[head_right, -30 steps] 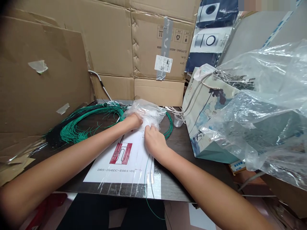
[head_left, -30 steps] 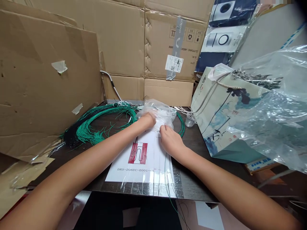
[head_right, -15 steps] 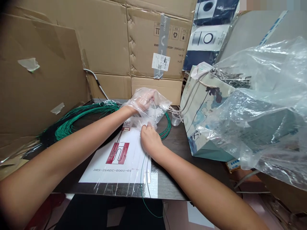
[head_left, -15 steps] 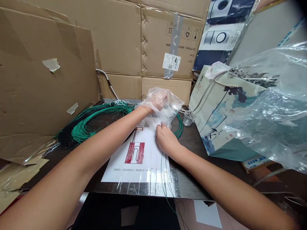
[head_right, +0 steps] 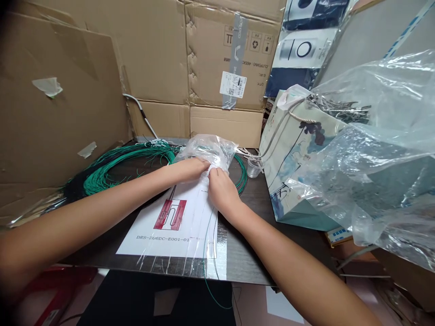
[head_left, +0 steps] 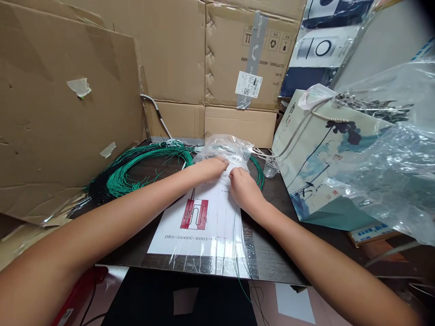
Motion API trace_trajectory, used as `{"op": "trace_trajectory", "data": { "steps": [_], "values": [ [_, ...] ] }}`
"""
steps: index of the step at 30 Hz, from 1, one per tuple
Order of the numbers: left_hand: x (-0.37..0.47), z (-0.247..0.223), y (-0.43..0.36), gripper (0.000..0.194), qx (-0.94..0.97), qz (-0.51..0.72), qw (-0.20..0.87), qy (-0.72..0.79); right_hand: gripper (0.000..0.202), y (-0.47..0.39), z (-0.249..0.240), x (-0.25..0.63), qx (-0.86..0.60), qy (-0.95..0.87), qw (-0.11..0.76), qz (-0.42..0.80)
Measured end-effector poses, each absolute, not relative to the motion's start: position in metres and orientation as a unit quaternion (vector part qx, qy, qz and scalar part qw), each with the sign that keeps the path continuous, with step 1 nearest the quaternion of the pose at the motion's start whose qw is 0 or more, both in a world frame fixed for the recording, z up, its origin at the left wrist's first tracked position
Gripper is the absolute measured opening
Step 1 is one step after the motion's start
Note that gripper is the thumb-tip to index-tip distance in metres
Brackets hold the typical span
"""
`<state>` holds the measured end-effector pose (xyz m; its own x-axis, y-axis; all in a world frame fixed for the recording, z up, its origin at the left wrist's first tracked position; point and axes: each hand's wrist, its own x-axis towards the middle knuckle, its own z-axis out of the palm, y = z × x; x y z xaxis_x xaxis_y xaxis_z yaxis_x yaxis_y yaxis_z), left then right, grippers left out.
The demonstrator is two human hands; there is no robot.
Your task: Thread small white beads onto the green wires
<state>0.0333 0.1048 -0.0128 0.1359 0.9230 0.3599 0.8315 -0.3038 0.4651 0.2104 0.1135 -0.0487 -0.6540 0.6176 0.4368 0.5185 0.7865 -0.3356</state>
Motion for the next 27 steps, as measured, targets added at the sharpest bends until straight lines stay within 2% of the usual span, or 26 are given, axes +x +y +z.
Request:
{"op": "trace_trajectory", "data": {
  "steps": [4,10,17,22,27],
  "values": [
    [0.025,-0.017,0.058,0.014,0.786,0.240,0.069,0.566,0.020,0.115,-0.045,0.211,-0.295,-0.874,0.346,0.171],
    [0.020,-0.018,0.021,0.025,0.750,0.306,0.090,0.579,0.023,0.087,-0.039,0.214,-0.259,-0.800,0.435,0.323],
    [0.017,-0.024,0.004,0.022,0.663,0.423,0.293,0.543,0.028,0.067,-0.053,0.206,-0.247,-0.735,0.433,0.460],
    [0.011,-0.029,0.004,0.016,0.621,0.476,0.356,0.512,0.022,0.067,-0.057,0.205,-0.239,-0.693,0.431,0.526],
    [0.017,-0.028,0.004,0.007,0.576,0.508,0.416,0.488,0.017,0.065,-0.055,0.206,-0.236,-0.705,0.423,0.518]
  ]
}}
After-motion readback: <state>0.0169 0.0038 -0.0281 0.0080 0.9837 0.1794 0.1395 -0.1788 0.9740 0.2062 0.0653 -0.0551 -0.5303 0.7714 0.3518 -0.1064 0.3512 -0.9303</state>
